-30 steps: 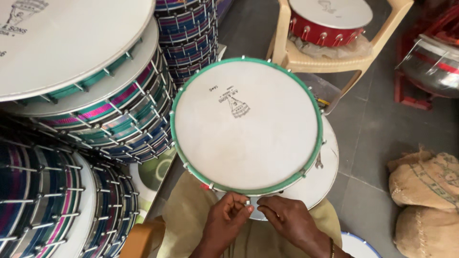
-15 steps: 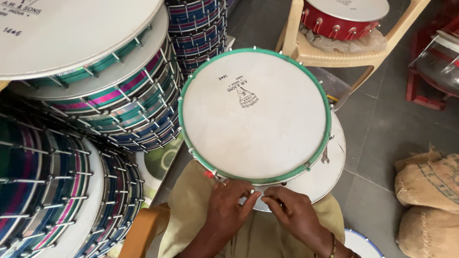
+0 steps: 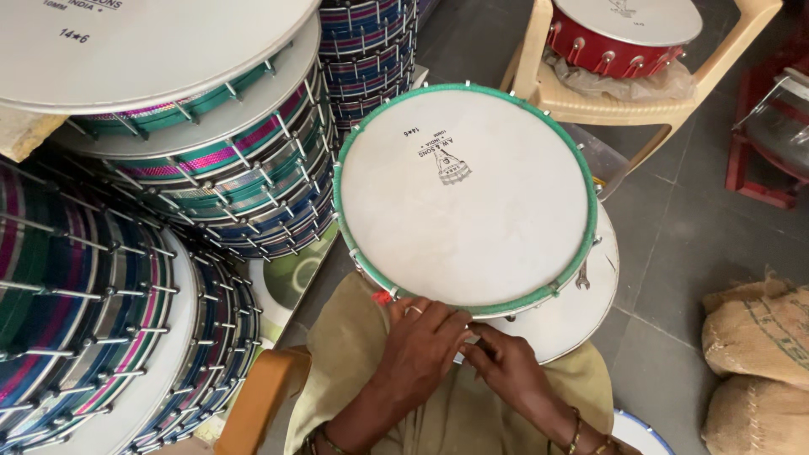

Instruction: The person secures a white drumhead onto a green-rimmed drum shell by hand-tightening the tension rods. They then use a drum key to systematically tighten the lugs around the drum's circumference, periodically tapping the drumhead to check the tension.

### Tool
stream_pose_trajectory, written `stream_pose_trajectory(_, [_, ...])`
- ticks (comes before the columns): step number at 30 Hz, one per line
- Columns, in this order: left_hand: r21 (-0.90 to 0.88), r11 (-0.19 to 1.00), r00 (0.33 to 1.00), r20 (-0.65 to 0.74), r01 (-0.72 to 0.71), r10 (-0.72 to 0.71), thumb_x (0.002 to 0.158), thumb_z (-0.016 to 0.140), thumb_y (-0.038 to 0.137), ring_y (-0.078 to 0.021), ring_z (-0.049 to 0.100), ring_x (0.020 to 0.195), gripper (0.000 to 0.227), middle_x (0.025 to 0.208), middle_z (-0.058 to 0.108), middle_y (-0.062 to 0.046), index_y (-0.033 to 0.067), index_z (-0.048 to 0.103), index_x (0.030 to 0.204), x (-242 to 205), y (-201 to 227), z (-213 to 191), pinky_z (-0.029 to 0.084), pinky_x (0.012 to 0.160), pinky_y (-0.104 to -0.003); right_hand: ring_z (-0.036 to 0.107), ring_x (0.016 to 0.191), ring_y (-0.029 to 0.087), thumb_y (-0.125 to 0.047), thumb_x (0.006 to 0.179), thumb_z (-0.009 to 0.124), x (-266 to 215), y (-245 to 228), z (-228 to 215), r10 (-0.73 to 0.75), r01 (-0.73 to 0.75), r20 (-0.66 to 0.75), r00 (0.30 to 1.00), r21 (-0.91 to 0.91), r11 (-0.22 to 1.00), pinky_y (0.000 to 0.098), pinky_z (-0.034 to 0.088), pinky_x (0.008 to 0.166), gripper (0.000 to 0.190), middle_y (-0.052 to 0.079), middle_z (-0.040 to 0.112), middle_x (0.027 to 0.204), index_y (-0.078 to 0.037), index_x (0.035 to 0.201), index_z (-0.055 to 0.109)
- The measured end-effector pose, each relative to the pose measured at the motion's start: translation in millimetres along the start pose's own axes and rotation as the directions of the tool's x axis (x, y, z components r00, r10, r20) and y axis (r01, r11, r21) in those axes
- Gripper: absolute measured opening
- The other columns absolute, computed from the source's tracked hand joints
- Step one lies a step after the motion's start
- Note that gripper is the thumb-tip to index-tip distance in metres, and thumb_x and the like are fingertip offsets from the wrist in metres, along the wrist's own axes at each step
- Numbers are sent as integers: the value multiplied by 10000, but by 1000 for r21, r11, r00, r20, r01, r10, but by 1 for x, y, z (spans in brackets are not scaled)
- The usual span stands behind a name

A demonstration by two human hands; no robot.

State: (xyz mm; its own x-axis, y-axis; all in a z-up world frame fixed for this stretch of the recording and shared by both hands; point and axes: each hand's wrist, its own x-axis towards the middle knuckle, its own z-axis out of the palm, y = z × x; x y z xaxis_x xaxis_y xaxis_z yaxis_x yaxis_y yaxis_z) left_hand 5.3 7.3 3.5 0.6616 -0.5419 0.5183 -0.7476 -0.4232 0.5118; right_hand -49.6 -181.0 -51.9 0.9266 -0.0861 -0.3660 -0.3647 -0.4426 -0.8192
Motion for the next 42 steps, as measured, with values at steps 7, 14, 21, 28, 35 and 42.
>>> stream_pose_trajectory(7, [88,995,997,63,-56,51,816,722,136,-238,558,1184,333,1210,637,-39,178,688,1145,-1,-13,-4,267,1068,-581,686,676,100,-192,982,576,27,32,16,120,-177,192,974,316,932,233,518,591,209,25,763,918,-64,1116,672])
stream_pose_trajectory(14, [37,997,994,89,-62,59,848,725,124,-227,574,1225,309,1222,650,-4,194,693,1147,-3,-25,4,162,1124,-671,692,654,106,-193,985,594,34,47,24,50,-118,192,980,363,924,238,504,539,198,38,764,913,-80,1133,659])
stream_pose_trajectory(21, [18,997,996,26,-81,81,817,754,144,-197,599,1151,358,1214,661,15,202,701,1167,-8,-33,12,207,1122,-583,695,650,107,-197,995,583,35,56,29,71,-158,222,972,403,902,234,510,534,196,42,760,919,-85,1140,652])
stream_pose_trajectory(28, [32,994,993,-55,-102,104,814,777,187,-165,619,1095,389,1154,680,43,236,701,1191,-7,-37,17,261,1079,-492,706,668,112,-174,983,554,40,64,27,93,-192,252,963,402,895,254,534,551,203,41,765,951,-93,1147,641])
stream_pose_trajectory(35, [-88,996,996,-84,-28,21,909,780,212,-177,624,1011,490,1054,701,21,135,617,1365,0,-34,17,329,1013,-415,714,709,114,-175,994,540,35,63,23,118,-231,266,957,453,861,255,548,592,234,58,757,955,-69,1170,651])
stream_pose_trajectory(42, [-215,970,992,-17,115,-121,880,781,138,-161,640,1008,590,1045,753,33,54,541,1412,4,-26,8,296,1011,-436,714,710,115,-195,991,540,35,66,22,133,-240,256,957,450,860,257,548,589,252,52,750,962,-69,1174,660])
